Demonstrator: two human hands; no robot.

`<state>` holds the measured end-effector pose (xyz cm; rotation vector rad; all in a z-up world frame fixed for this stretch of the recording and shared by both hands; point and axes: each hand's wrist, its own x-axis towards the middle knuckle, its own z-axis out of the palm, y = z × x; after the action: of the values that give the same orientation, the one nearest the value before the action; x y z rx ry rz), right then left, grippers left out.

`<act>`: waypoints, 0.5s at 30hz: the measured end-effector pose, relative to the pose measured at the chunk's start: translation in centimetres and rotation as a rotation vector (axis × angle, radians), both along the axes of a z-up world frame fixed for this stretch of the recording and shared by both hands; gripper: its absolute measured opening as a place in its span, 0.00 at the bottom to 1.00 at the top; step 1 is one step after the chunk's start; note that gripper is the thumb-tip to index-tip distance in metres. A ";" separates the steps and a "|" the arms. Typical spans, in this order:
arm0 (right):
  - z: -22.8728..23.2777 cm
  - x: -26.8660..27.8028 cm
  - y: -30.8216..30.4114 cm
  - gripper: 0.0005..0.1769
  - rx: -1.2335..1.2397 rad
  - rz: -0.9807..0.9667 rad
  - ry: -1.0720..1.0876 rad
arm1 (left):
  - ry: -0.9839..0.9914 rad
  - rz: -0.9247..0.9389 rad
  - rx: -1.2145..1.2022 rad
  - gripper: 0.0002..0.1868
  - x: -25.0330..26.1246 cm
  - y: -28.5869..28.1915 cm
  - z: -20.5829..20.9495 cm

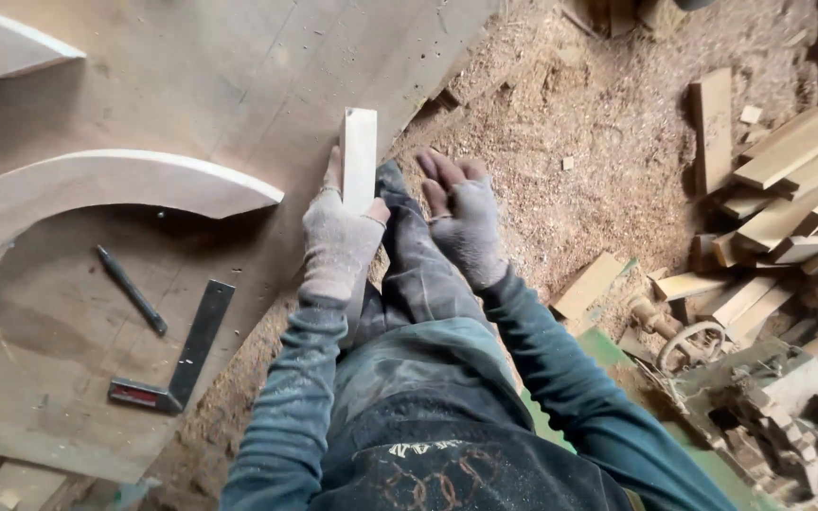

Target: The person sands a small wooden block and then uses a square and a pen to mark lines on curved wooden pieces for assembly or further cutting.

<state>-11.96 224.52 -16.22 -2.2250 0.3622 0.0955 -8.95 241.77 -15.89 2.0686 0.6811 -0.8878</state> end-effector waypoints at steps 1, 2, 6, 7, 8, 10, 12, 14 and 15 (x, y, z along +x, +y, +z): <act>-0.3 0.5 0.7 0.20 0.008 0.014 0.022 | 0.022 0.014 0.008 0.48 0.0 -0.3 0.0; -0.4 1.0 1.6 0.21 -0.022 0.074 0.041 | 0.051 0.018 0.003 0.47 0.0 -0.5 0.1; 2.5 3.0 5.6 0.21 -0.160 0.195 0.189 | -0.026 0.047 -0.074 0.41 -0.1 -0.3 0.5; 2.0 3.4 5.8 0.21 -0.161 0.196 0.205 | -0.011 0.047 -0.077 0.41 -0.2 -0.1 0.0; 1.4 3.8 6.1 0.20 -0.226 0.220 0.216 | -0.004 0.043 -0.075 0.41 -0.3 0.1 -0.5; 0.6 6.1 6.4 0.20 -0.294 0.254 0.241 | 0.017 0.046 -0.077 0.41 0.4 -0.2 -1.8; 0.2 8.8 6.8 0.17 -0.244 0.261 0.036 | 0.038 0.035 -0.080 0.42 0.8 -1.0 -3.3; 0.3 7.3 6.6 0.19 -0.277 0.290 0.031 | 0.033 0.053 -0.073 0.42 0.1 -0.5 -3.0; 0.4 6.7 6.6 0.20 -0.319 0.295 0.021 | 0.022 0.049 -0.074 0.42 -0.1 -0.1 -3.0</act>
<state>-5.29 231.12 -15.87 -2.5837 0.0587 0.2332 -9.10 241.63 -18.91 1.9717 0.6977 -0.8956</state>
